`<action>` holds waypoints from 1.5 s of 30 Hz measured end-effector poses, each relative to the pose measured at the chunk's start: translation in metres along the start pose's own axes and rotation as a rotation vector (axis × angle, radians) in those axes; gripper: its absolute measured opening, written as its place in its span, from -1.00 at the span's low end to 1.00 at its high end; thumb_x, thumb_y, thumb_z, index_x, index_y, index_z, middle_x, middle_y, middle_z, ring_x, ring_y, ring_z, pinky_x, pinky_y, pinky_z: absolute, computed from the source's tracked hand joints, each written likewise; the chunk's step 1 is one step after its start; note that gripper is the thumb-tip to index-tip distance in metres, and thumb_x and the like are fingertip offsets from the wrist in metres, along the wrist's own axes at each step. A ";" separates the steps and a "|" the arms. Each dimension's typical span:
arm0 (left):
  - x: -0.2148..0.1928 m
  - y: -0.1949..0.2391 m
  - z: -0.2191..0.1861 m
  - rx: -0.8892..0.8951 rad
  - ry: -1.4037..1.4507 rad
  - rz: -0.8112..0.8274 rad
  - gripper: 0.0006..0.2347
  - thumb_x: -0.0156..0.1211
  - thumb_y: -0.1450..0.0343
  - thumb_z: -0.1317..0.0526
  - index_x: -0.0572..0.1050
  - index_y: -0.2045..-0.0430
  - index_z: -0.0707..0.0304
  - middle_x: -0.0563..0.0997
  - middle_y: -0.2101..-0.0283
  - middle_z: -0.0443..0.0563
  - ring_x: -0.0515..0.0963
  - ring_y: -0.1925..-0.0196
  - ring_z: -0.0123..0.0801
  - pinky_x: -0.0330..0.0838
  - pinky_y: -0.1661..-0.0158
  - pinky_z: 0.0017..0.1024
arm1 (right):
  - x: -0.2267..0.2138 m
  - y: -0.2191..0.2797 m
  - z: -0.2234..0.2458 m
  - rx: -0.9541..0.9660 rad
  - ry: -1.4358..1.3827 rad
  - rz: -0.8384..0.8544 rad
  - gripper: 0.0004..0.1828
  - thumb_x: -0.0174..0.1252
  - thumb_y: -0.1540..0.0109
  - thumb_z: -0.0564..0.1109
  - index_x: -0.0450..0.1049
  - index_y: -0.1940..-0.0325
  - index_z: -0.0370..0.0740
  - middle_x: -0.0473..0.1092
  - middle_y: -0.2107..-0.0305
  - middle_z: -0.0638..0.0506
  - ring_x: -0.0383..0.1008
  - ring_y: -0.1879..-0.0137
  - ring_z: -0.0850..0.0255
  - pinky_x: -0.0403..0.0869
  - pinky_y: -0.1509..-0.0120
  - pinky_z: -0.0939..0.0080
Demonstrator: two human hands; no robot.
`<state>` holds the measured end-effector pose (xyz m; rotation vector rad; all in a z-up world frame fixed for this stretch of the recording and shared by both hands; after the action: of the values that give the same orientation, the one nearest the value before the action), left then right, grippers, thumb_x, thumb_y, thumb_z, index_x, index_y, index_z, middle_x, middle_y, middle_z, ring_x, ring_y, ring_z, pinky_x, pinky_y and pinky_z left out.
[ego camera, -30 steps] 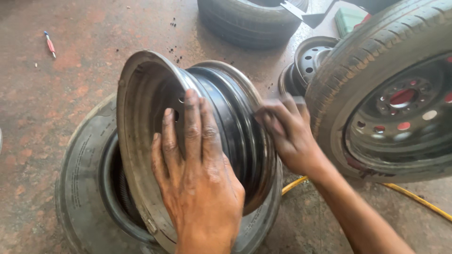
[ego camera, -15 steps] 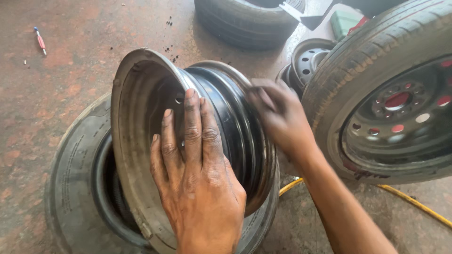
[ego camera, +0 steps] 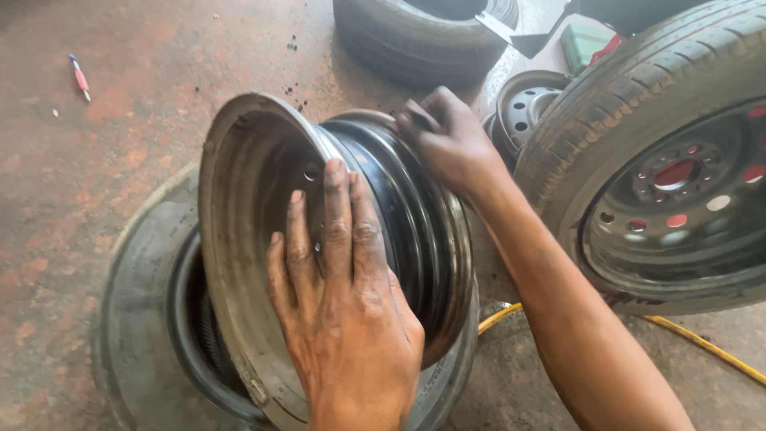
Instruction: The person scrubs the rim of a metal wheel using a blue abrasive block, rotating the wheel to clean different sections. The person then moves the wheel to a red tire mounting machine and positions it on the machine's central hub.
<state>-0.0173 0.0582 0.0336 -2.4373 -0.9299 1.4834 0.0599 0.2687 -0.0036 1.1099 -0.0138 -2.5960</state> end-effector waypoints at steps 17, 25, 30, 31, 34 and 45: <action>0.003 0.002 0.000 0.004 0.020 -0.003 -0.29 0.14 -0.27 0.30 0.06 -0.41 0.23 0.04 -0.51 -0.01 0.02 -0.51 0.07 -0.14 -0.39 0.10 | -0.015 0.048 -0.011 -0.401 -0.071 -0.206 -0.63 0.22 -0.32 0.07 0.32 0.17 -0.27 0.48 0.28 -0.16 0.57 0.07 0.11 0.57 0.00 0.02; -0.002 0.004 -0.002 0.013 0.051 -0.007 -0.29 0.15 -0.27 0.30 0.07 -0.41 0.23 0.04 -0.51 0.00 0.03 -0.52 0.06 -0.13 -0.40 0.10 | -0.018 0.063 -0.016 -0.326 0.112 -0.264 -0.61 0.21 -0.31 0.10 0.33 0.07 -0.25 0.56 0.19 -0.22 0.60 0.05 0.04 0.53 -0.03 -0.03; 0.000 0.002 -0.001 0.004 0.009 -0.019 -0.31 0.13 -0.29 0.31 0.09 -0.40 0.20 0.06 -0.51 -0.02 0.02 -0.52 0.06 -0.13 -0.40 0.09 | -0.013 0.013 0.001 -0.402 0.169 -0.161 -0.59 0.23 -0.30 0.13 0.35 0.06 -0.24 0.54 0.15 -0.21 0.57 0.03 0.05 0.52 -0.02 -0.01; -0.001 0.001 -0.001 0.004 -0.001 -0.018 -0.32 0.13 -0.29 0.31 0.09 -0.40 0.21 0.06 -0.50 -0.02 0.02 -0.51 0.06 -0.12 -0.39 0.10 | -0.003 -0.016 0.017 -0.389 0.183 -0.028 -0.60 0.23 -0.28 0.14 0.37 0.09 -0.21 0.55 0.15 -0.17 0.56 0.03 0.08 0.50 -0.05 0.00; -0.002 0.000 0.000 0.001 -0.008 -0.009 -0.32 0.12 -0.29 0.31 0.09 -0.39 0.22 0.06 -0.49 -0.01 0.02 -0.50 0.07 -0.12 -0.38 0.10 | 0.002 -0.024 0.016 -0.346 0.195 0.095 -0.63 0.19 -0.29 0.15 0.38 0.12 -0.19 0.52 0.17 -0.17 0.53 0.04 0.11 0.51 -0.06 0.00; 0.000 0.000 0.001 0.023 -0.030 -0.004 -0.33 0.12 -0.33 0.29 0.06 -0.41 0.23 0.02 -0.51 0.01 0.02 -0.51 0.08 -0.14 -0.40 0.09 | 0.009 -0.035 0.023 -0.508 0.148 0.192 -0.60 0.19 -0.30 0.07 0.36 -0.09 -0.20 0.48 -0.04 -0.10 0.50 -0.19 0.11 0.49 -0.25 0.06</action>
<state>-0.0185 0.0580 0.0330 -2.4017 -0.9184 1.5253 0.0280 0.2969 0.0013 1.0409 0.5152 -2.1648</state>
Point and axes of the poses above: each hand's wrist, its own y-axis away from the middle knuckle, its own x-axis out of the palm, z = x × y, the point moved 8 cm from there along -y, towards the middle knuckle
